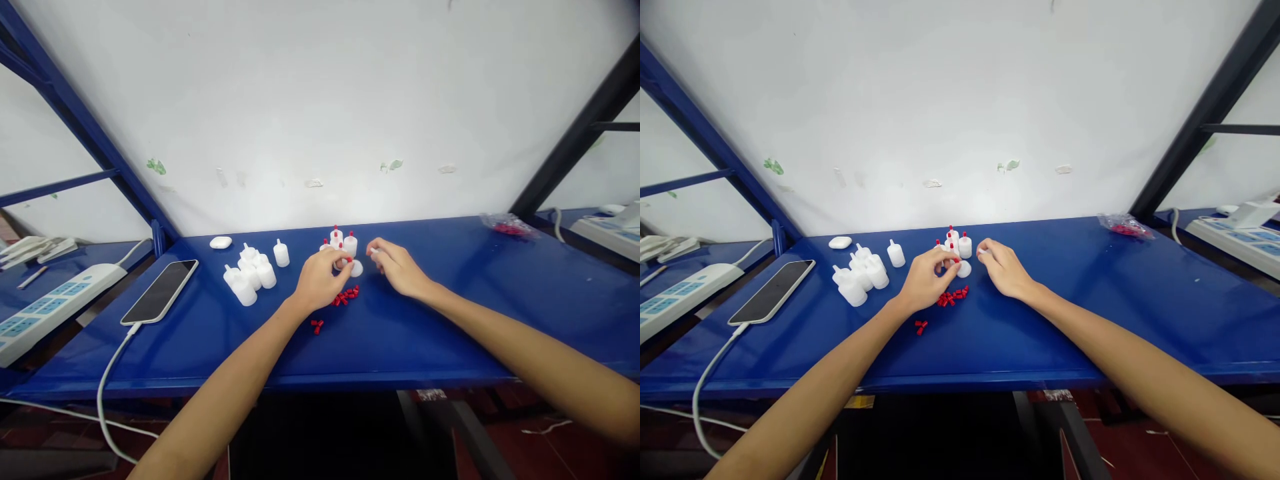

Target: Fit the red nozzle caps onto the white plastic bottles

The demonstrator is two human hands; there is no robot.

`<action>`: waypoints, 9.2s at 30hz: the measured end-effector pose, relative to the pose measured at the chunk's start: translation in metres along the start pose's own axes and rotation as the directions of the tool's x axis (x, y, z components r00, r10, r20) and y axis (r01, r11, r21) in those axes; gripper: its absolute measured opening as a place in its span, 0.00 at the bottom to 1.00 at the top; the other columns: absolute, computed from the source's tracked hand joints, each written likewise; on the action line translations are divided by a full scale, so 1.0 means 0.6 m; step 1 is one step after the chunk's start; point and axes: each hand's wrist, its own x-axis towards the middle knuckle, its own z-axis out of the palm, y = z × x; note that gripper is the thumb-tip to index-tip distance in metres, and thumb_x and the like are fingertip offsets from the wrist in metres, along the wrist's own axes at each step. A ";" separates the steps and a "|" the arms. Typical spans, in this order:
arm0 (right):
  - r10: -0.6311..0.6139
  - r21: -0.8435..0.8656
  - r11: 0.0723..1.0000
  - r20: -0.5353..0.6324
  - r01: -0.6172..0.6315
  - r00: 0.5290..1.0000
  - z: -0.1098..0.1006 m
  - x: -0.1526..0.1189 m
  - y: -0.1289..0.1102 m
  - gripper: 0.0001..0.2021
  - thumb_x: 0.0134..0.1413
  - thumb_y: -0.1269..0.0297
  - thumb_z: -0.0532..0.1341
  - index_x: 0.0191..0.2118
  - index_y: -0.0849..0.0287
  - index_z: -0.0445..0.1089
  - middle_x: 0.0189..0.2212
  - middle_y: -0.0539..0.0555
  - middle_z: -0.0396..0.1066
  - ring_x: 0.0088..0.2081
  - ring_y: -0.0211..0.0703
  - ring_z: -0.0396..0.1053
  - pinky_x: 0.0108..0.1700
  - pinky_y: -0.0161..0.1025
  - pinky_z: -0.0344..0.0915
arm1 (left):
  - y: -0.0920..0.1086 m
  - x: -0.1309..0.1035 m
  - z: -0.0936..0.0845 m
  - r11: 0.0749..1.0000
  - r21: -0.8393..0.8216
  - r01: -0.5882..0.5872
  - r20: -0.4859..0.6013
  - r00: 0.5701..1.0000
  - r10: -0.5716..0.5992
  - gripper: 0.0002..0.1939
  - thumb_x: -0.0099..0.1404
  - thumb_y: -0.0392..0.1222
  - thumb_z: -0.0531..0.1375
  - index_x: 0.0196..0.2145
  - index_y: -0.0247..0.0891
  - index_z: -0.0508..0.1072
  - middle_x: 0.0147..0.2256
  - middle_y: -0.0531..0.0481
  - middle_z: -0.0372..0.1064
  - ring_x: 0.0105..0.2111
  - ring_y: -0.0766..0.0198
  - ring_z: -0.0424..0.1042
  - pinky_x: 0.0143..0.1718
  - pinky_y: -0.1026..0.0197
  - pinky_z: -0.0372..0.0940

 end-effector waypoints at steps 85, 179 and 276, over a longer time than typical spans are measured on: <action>-0.031 0.055 0.998 0.005 0.031 1.000 0.004 -0.013 -0.011 0.18 0.65 0.52 0.49 0.47 0.58 0.67 0.24 0.47 0.63 0.26 0.41 0.62 0.33 0.39 0.57 | -0.011 0.015 0.007 0.954 -0.215 0.211 -0.040 0.974 -0.224 0.14 0.66 0.46 0.59 0.42 0.35 0.79 0.16 0.61 0.58 0.18 0.70 0.58 0.27 0.65 0.57; -0.080 0.440 0.897 0.083 0.035 0.993 0.006 -0.027 -0.024 0.19 0.67 0.47 0.51 0.51 0.55 0.65 0.31 0.50 0.67 0.30 0.41 0.65 0.33 0.38 0.63 | -0.018 -0.005 -0.043 0.945 0.225 -0.237 0.216 0.958 0.189 0.10 0.69 0.41 0.56 0.41 0.41 0.77 0.41 0.46 0.73 0.45 0.54 0.68 0.49 0.51 0.61; -0.497 0.037 0.862 0.259 0.506 0.828 0.071 -0.083 -0.127 0.13 0.68 0.61 0.51 0.51 0.59 0.67 0.41 0.57 0.76 0.41 0.46 0.72 0.42 0.40 0.65 | 0.053 -0.167 -0.091 0.972 -0.224 0.075 -0.188 0.975 -0.118 0.02 0.69 0.37 0.60 0.39 0.39 0.74 0.36 0.48 0.73 0.37 0.63 0.73 0.40 0.61 0.69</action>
